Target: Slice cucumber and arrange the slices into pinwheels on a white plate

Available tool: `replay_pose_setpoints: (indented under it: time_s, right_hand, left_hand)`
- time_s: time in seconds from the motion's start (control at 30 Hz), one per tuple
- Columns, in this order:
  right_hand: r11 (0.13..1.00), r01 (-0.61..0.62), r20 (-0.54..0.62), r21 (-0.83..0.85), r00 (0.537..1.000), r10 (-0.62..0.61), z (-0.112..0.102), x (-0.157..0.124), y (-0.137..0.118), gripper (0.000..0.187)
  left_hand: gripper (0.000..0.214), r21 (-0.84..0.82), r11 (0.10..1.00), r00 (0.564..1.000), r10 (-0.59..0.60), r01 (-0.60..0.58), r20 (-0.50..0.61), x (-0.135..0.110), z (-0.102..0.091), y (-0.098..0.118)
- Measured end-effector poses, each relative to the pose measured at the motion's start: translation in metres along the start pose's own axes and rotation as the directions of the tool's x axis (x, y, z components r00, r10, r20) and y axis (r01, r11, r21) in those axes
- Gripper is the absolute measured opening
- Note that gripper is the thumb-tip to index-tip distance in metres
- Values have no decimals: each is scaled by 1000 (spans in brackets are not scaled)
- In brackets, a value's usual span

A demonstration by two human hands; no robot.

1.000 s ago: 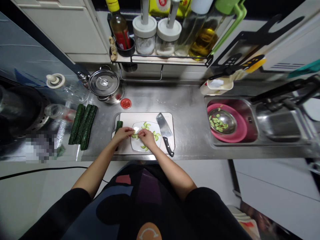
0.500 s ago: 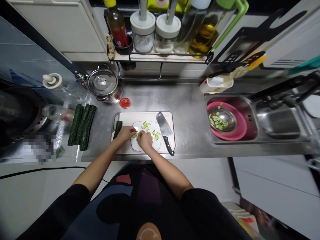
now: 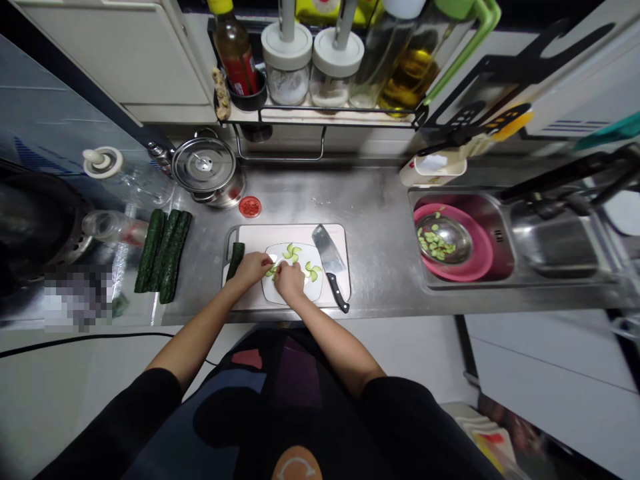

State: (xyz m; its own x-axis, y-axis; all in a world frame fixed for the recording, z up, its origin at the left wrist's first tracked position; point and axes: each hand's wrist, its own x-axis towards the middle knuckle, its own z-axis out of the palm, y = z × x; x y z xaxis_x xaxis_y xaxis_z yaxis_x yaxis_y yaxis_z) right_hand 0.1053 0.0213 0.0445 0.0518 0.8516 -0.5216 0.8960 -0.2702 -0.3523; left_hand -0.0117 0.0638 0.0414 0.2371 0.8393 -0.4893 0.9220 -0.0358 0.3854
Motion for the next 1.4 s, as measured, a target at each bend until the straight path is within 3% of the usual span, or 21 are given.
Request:
replay_pose_setpoints:
  time_s: [0.3, 0.43, 0.63, 0.73, 1.03, 1.4]
  right_hand:
    - [991, 70, 4, -117, 998, -70, -1, -1, -2, 24]
    - [977, 166, -41, -135, 984, -173, 1, -5, 8, 21]
    - [873, 443, -74, -205, 882, -465, 14, -22, 31, 27]
    - [821, 514, -47, -249, 840, -541, 23, -30, 34, 34]
    - [811, 512, 29, -282, 850, -526, 25, -34, 34, 41]
    - [807, 523, 19, -273, 842, -539, 21, -34, 37, 38]
  left_hand:
    - [19, 24, 1000, 1000, 1, -1, -18, -2, 2, 2]
    - [23, -27, 999, 998, -22, 20, -55, -3, 4, 1]
    - [19, 1, 1000, 998, 31, -31, -53, -3, 6, -1]
    - [20, 43, 998, 998, 38, -36, -43, -3, 5, -1]
    - [23, 87, 996, 999, 28, -25, -42, -8, 2, 3]
    - [23, 107, 994, 999, 14, -9, -49, -11, 1, 6]
